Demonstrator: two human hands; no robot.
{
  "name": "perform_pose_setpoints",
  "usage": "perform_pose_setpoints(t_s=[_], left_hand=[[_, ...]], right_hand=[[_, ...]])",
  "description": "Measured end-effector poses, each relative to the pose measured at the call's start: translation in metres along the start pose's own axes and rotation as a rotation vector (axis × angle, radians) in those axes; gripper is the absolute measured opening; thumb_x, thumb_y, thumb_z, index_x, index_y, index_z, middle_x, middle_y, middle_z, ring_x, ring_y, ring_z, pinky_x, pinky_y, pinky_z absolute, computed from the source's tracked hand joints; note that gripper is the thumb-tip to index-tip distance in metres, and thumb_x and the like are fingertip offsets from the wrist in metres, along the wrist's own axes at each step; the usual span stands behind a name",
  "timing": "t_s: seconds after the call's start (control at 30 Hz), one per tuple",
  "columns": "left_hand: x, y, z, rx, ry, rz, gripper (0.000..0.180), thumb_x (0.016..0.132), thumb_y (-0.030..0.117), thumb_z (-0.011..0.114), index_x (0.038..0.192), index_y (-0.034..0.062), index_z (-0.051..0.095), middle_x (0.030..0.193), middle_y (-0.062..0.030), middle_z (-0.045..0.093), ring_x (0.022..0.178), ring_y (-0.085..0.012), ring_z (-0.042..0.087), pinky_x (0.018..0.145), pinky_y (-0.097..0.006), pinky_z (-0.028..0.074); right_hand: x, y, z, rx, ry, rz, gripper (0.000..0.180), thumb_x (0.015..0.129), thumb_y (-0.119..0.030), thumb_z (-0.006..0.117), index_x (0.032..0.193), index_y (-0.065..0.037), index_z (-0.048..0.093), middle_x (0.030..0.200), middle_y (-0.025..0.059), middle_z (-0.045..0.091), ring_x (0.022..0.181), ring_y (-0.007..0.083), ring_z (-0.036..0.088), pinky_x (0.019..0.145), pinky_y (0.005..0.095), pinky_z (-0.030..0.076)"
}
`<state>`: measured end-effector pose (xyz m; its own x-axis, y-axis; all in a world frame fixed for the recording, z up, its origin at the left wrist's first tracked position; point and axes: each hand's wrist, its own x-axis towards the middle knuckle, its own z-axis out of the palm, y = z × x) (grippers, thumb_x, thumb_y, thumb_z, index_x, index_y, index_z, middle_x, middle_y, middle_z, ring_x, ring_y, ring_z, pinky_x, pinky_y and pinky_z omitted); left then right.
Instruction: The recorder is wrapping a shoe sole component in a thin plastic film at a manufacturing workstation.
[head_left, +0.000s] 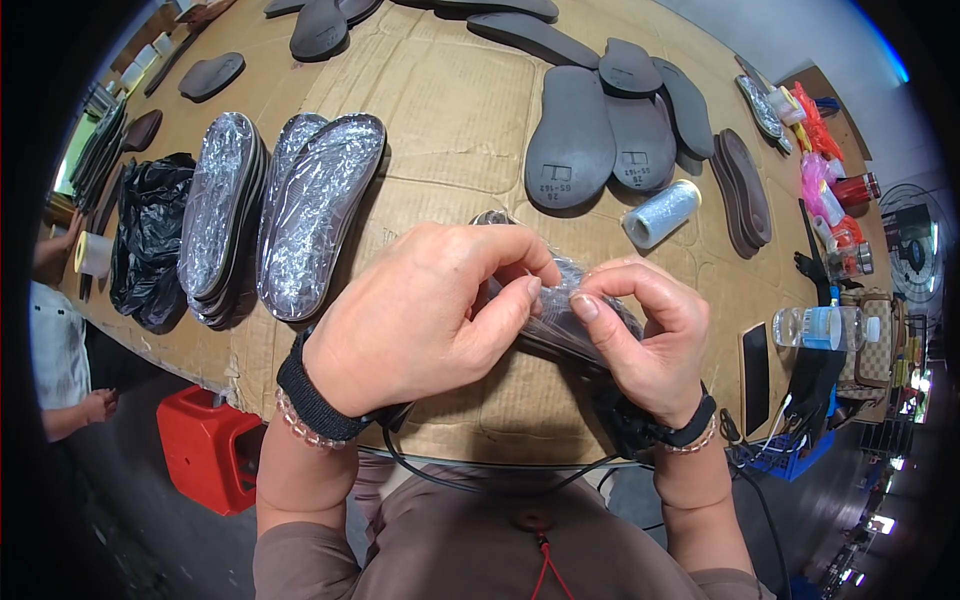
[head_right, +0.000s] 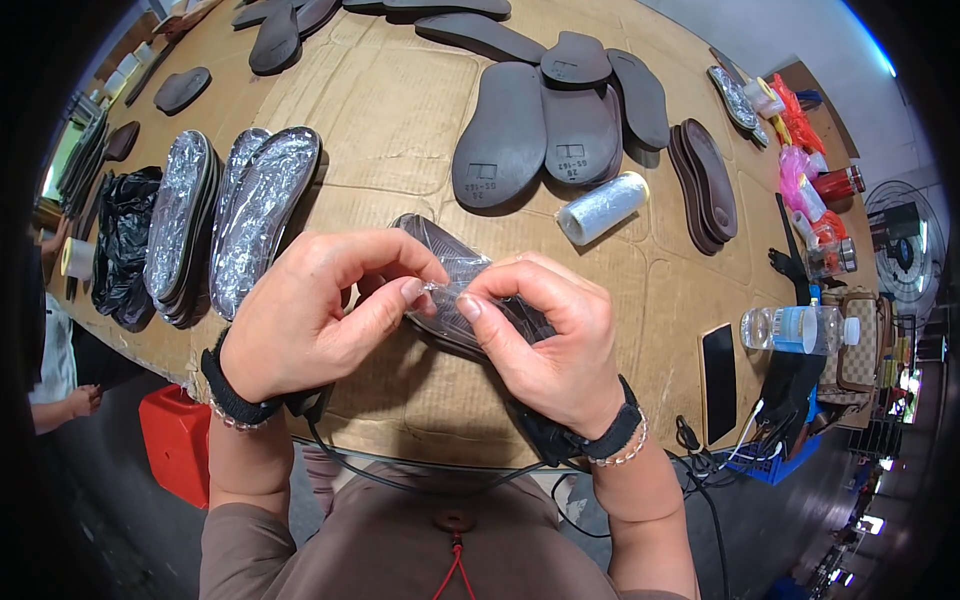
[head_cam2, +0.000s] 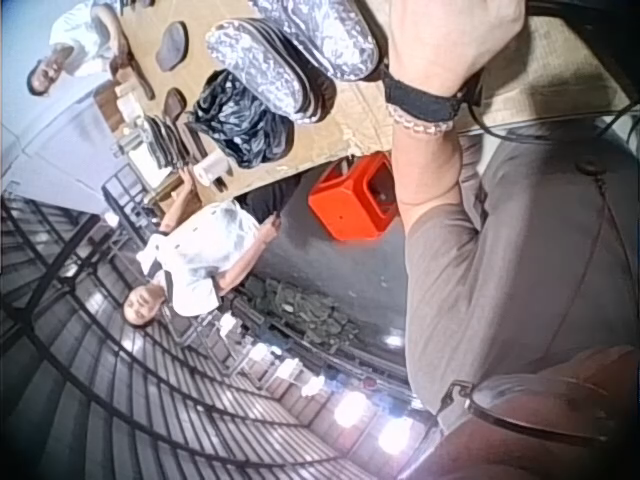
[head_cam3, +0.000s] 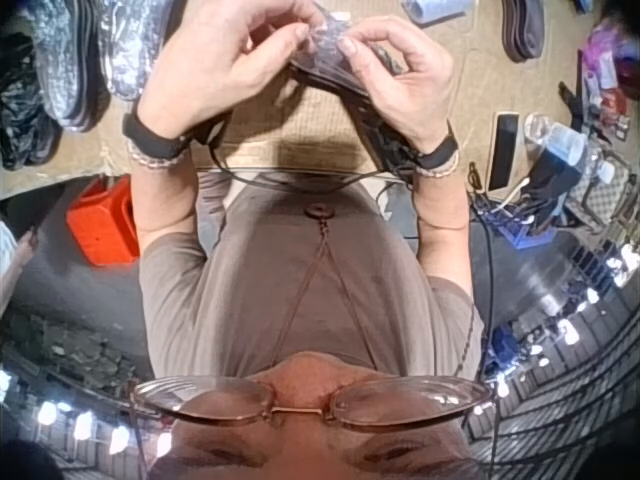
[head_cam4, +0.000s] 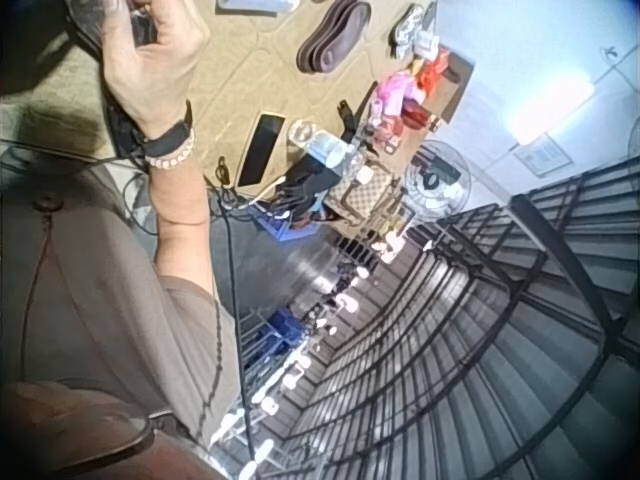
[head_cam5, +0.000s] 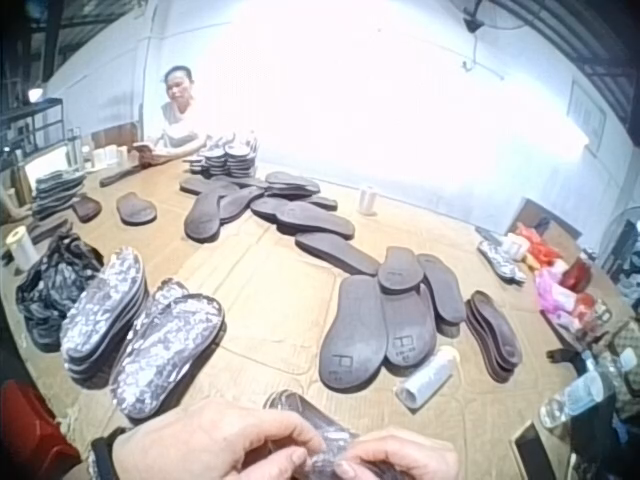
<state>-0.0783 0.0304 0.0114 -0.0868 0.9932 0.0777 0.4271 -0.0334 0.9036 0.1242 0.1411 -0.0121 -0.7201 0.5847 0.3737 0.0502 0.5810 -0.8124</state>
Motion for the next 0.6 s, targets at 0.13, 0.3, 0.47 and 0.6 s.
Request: perform_pose_setpoints(t_s=[0.13,0.3,0.47,0.6], left_hand=[[-0.0012,-0.0041,-0.0013,0.109,0.001,0.110,0.013,0.093,0.005,0.068,0.102,0.0015,0.076,0.080,-0.0052,0.074,0.061,-0.0102,0.060,0.055,-0.025,0.046],[-0.0016,-0.0054,0.0018,0.103,0.029,0.107,0.013,0.085,0.003,0.076,0.098,0.0032,0.077,0.081,-0.0059,0.075,0.057,-0.0123,0.058,0.054,-0.027,0.046],[-0.0030,-0.0048,0.0014,0.148,0.061,0.094,0.013,0.085,0.003,0.077,0.098,0.0039,0.079,0.081,-0.0065,0.077,0.058,-0.0125,0.060,0.056,-0.026,0.049],[-0.0032,-0.0031,-0.0059,0.199,0.077,0.034,0.014,0.084,0.004,0.078,0.097,0.0038,0.080,0.083,-0.0080,0.078,0.059,-0.0130,0.062,0.057,-0.026,0.050]], right_hand=[[-0.0005,0.0003,0.0000,0.001,0.007,0.001,0.006,0.089,-0.001,0.077,0.093,0.001,0.072,0.086,0.0106,0.073,0.077,0.0186,0.070,0.070,0.0294,0.054],[0.0030,-0.0048,0.0014,-0.044,0.012,-0.039,0.007,0.088,-0.001,0.078,0.092,0.001,0.073,0.086,0.0108,0.073,0.077,0.0200,0.071,0.071,0.0299,0.054],[0.0010,0.0009,0.0013,-0.024,0.010,-0.053,0.006,0.088,0.000,0.078,0.090,0.001,0.073,0.086,0.0106,0.072,0.077,0.0198,0.071,0.070,0.0298,0.054],[-0.0003,0.0007,0.0021,0.013,0.046,0.002,0.006,0.088,0.001,0.078,0.090,0.002,0.072,0.085,0.0100,0.072,0.076,0.0180,0.068,0.069,0.0290,0.053]])
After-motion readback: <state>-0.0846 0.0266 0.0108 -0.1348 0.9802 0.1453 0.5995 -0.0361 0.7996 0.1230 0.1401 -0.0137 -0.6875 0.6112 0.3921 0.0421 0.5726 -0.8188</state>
